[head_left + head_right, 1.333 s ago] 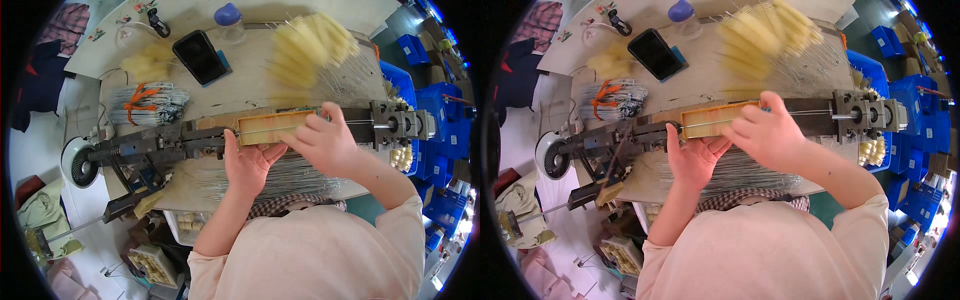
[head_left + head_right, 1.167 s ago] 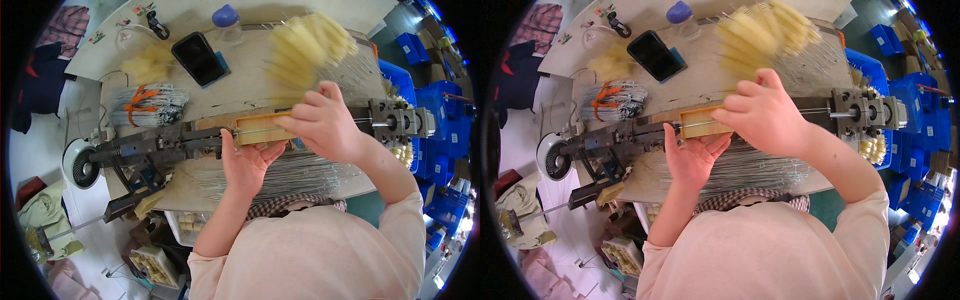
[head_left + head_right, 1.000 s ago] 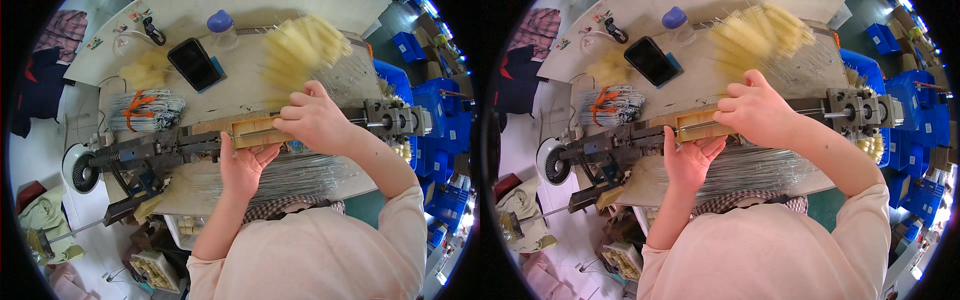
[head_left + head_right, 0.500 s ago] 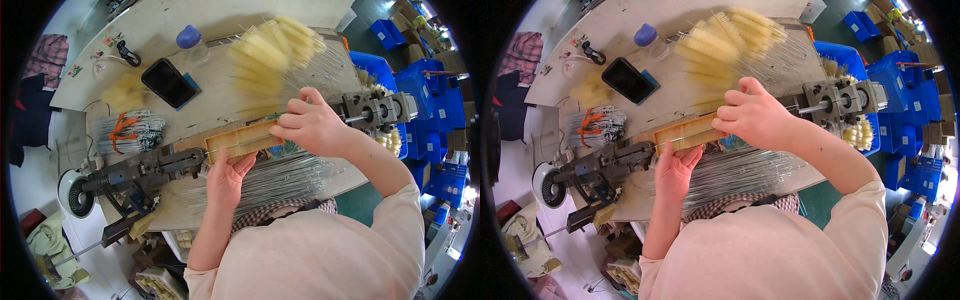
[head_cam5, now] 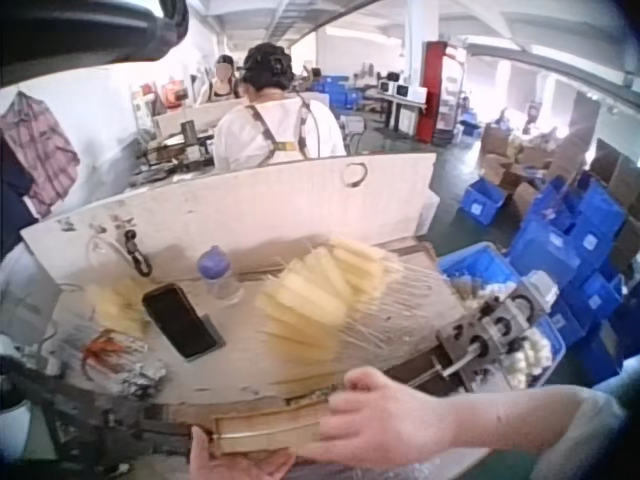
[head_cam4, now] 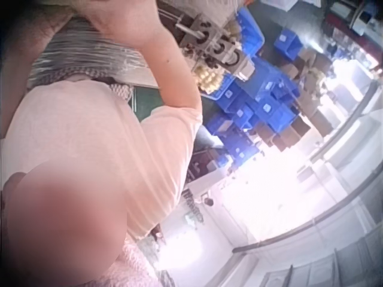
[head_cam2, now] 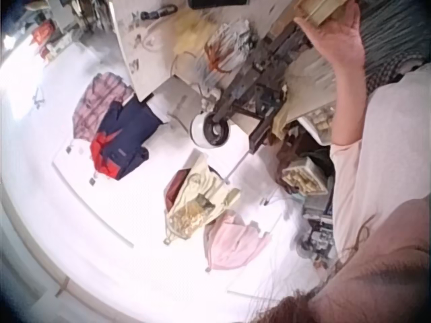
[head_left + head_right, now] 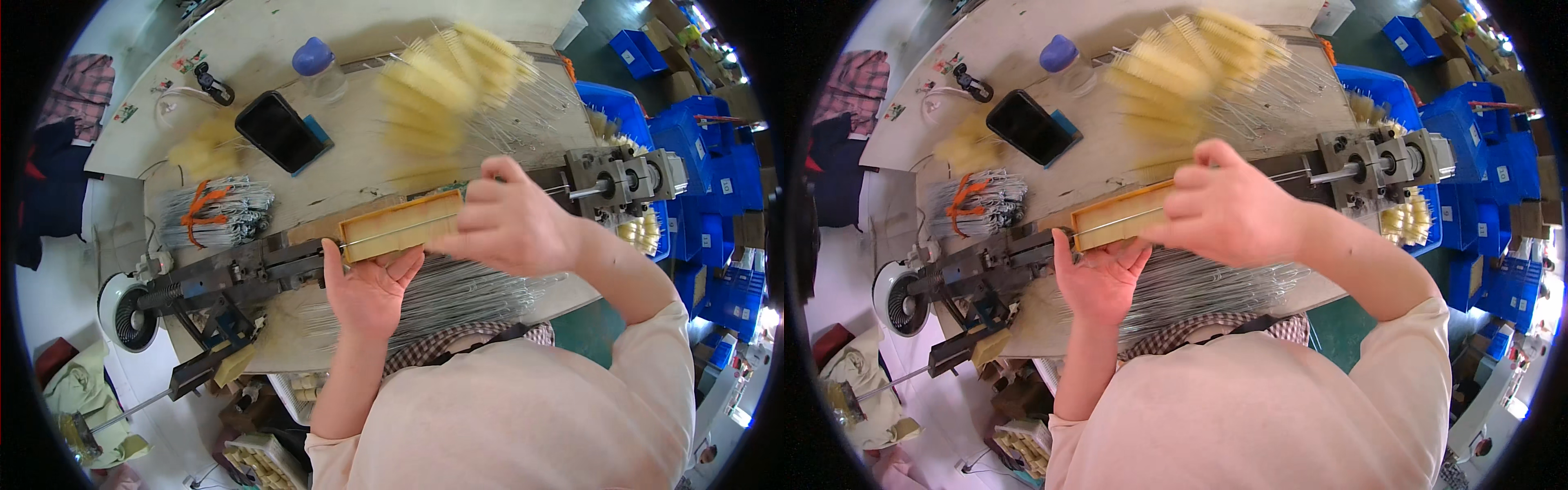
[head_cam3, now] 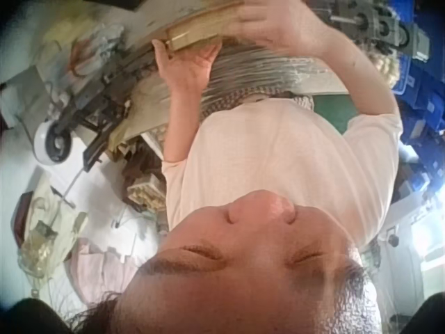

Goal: The person loads bristles into wires on a machine, trims them using a metal tool, and operates the machine to twist the wires into bottle brushes before placing them into bins.

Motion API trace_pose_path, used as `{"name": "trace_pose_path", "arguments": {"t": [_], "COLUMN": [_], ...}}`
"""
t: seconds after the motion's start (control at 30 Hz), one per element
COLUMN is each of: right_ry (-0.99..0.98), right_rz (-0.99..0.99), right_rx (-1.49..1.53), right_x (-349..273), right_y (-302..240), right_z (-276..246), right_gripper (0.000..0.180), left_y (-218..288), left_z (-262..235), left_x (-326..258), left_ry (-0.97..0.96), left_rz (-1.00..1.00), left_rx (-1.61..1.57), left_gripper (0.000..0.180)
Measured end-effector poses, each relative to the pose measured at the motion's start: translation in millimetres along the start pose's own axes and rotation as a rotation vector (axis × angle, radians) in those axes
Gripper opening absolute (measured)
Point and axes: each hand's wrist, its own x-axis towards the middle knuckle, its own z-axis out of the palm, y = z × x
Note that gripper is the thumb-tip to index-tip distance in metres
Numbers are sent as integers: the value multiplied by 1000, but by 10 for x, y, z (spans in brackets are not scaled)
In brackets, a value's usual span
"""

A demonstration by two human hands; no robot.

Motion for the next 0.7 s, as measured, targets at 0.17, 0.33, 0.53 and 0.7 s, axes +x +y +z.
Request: {"name": "trace_pose_path", "arguments": {"t": [0.17, 0.33, 0.53, 0.7], "right_ry": [-124, -60, -92, 281], "right_rz": [120, 79, 73, 243], "right_rx": [-104, -63, -178, -80], "right_x": [7, 171, 189, 28], "right_y": [101, 192, 154, -71], "right_z": [31, 140, 69, -140], "right_gripper": [21, 16, 16, 14], "left_y": [-23, -14, -14, -5], "left_z": [74, 47, 106, 21], "left_x": [6, -7, 7, 7], "left_ry": [52, 40, 107, 71], "left_rz": [-3, 10, 21, 39], "left_rx": [48, 84, 193, 178], "left_gripper": [71, 73, 75, 69]}}
